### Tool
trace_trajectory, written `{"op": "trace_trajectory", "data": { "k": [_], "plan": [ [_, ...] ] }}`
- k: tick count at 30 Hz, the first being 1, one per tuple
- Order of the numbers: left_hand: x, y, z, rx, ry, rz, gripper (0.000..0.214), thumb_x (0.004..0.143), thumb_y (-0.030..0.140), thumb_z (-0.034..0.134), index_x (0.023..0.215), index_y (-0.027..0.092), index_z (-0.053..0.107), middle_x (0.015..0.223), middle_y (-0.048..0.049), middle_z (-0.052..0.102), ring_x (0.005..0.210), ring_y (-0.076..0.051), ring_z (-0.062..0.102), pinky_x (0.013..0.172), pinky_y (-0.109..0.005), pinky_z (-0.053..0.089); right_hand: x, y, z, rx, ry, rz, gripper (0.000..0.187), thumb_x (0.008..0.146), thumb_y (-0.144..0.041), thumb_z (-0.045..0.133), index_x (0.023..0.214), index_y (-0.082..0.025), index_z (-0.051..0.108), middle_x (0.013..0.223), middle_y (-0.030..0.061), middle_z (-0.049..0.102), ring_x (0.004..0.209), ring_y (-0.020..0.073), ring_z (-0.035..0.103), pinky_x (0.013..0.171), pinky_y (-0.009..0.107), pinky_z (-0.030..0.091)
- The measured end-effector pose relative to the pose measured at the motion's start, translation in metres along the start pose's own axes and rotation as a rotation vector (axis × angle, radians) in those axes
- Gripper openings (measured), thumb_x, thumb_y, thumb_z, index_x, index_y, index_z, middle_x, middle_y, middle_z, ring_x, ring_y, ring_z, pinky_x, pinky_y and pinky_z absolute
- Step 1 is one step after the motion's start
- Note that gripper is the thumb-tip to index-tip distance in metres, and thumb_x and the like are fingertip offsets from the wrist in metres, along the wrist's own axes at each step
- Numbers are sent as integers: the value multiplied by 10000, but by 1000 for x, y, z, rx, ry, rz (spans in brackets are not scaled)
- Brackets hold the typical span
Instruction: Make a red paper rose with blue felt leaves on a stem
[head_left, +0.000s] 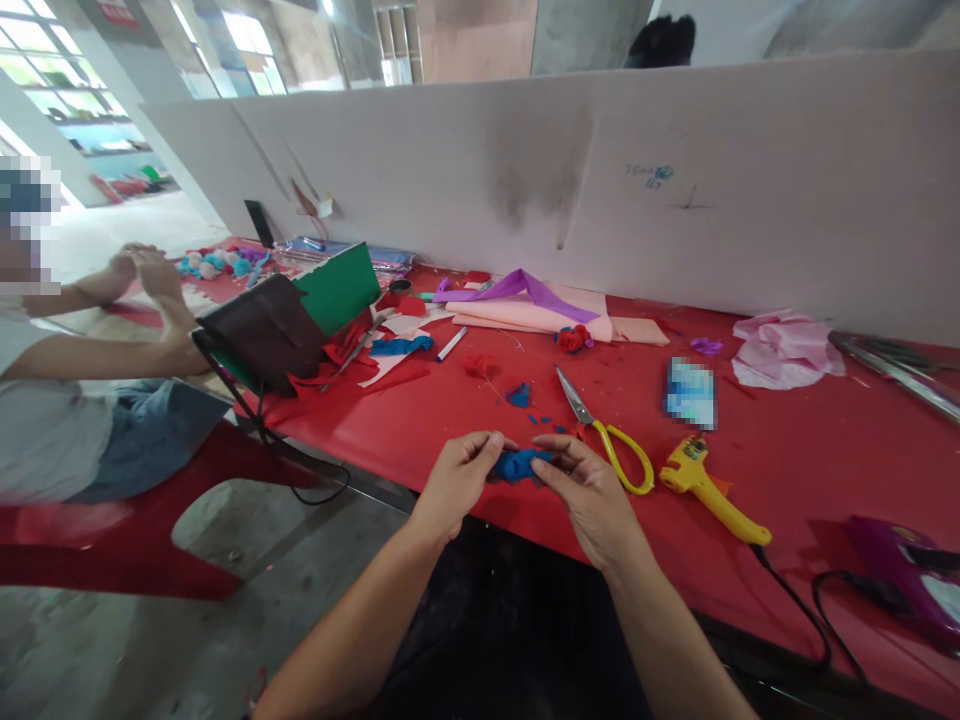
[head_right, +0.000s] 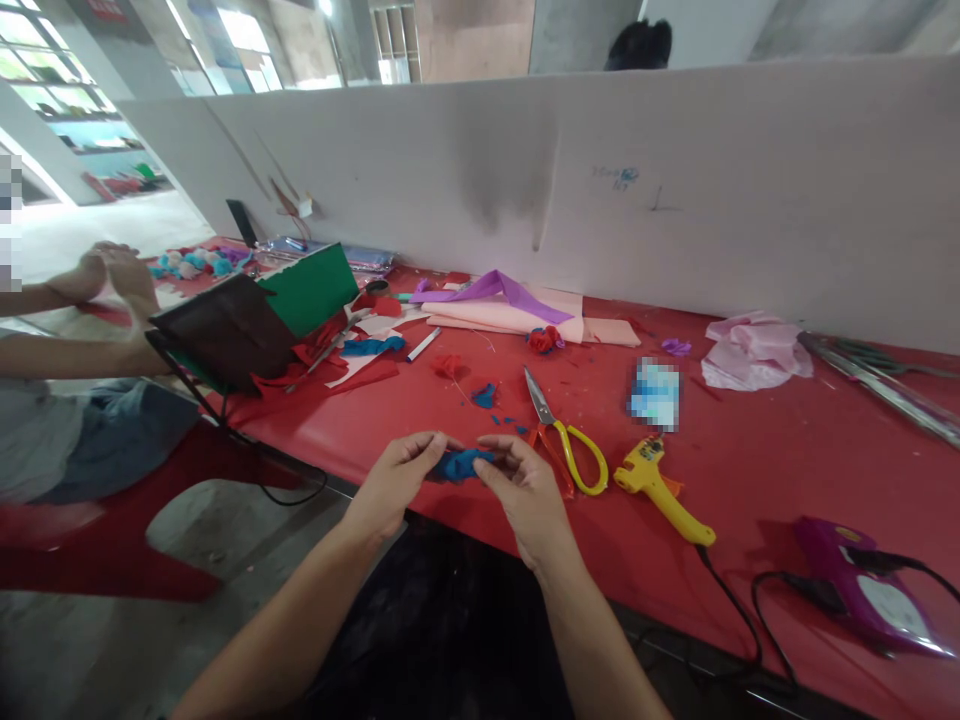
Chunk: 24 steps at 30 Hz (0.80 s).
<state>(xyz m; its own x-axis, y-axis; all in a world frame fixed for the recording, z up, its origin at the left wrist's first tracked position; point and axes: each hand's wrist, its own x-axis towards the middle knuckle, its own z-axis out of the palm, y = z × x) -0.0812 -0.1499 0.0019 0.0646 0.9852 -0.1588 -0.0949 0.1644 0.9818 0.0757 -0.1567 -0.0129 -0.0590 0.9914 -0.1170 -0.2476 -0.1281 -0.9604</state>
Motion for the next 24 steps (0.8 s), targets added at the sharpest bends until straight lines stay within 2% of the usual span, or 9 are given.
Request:
{"op": "trace_trajectory", "data": {
  "k": [2, 3, 7, 10, 13, 15, 19, 24],
  "plan": [
    [-1, 1, -2, -7, 1, -43, 405, 817, 503, 539, 866, 149, 729, 765, -58, 698, 680, -152, 610, 644, -264, 447, 1, 0, 0, -23, -6, 3, 307, 647, -309, 787, 918, -227, 670, 754, -17, 652, 738, 133, 569, 738, 276, 439],
    [-1, 1, -3, -12, -21, -61, 406, 802, 511, 557, 874, 152, 732, 788, -62, 706, 708, -159, 615, 659, -266, 448, 1, 0, -1, -45, -19, 7, 317, 650, -305, 784, 933, -229, 665, 763, -15, 657, 745, 135, 573, 737, 276, 440],
    [-2, 4, -5, -17, -110, -92, 230, 656, 350, 745, 780, 156, 739, 738, -37, 705, 708, -145, 602, 721, -258, 438, 2, -4, 0, -125, -66, 22, 334, 667, -296, 772, 972, -230, 654, 790, -9, 660, 764, 139, 577, 730, 269, 447],
    [-2, 1, -6, -54, -57, -80, 149, 649, 276, 738, 741, 159, 736, 717, -27, 700, 682, -132, 589, 716, -251, 431, 2, -4, 5, -61, -28, 22, 331, 695, -357, 751, 983, -228, 652, 757, -14, 639, 730, 135, 575, 718, 271, 461],
    [-4, -2, -5, -124, 61, -31, 159, 650, 276, 735, 749, 152, 738, 735, -42, 706, 708, -141, 594, 734, -259, 432, 1, -2, 15, 23, 23, 38, 365, 669, -407, 769, 971, -232, 663, 860, 8, 662, 815, 153, 592, 730, 269, 476],
    [-7, -4, -2, -197, 134, -23, 171, 631, 275, 748, 736, 142, 732, 704, -39, 693, 685, -135, 587, 722, -258, 435, 0, 3, 20, 22, 4, 62, 343, 640, -389, 797, 917, -222, 683, 887, 20, 681, 852, 164, 600, 771, 274, 479],
    [-8, -7, 1, -354, 140, -72, 171, 617, 263, 741, 718, 134, 692, 616, -5, 628, 549, -95, 525, 575, -227, 399, 6, 15, 23, 49, -16, 65, 265, 617, -361, 814, 797, -199, 704, 788, 20, 685, 793, 171, 610, 780, 291, 494],
    [-11, -6, -9, -408, 155, -63, 133, 619, 220, 700, 713, 137, 654, 653, -7, 614, 565, -103, 536, 561, -232, 430, 12, 17, 32, 181, 0, 105, 247, 579, -306, 831, 766, -216, 697, 785, 4, 668, 738, 159, 605, 718, 286, 507]
  ]
}}
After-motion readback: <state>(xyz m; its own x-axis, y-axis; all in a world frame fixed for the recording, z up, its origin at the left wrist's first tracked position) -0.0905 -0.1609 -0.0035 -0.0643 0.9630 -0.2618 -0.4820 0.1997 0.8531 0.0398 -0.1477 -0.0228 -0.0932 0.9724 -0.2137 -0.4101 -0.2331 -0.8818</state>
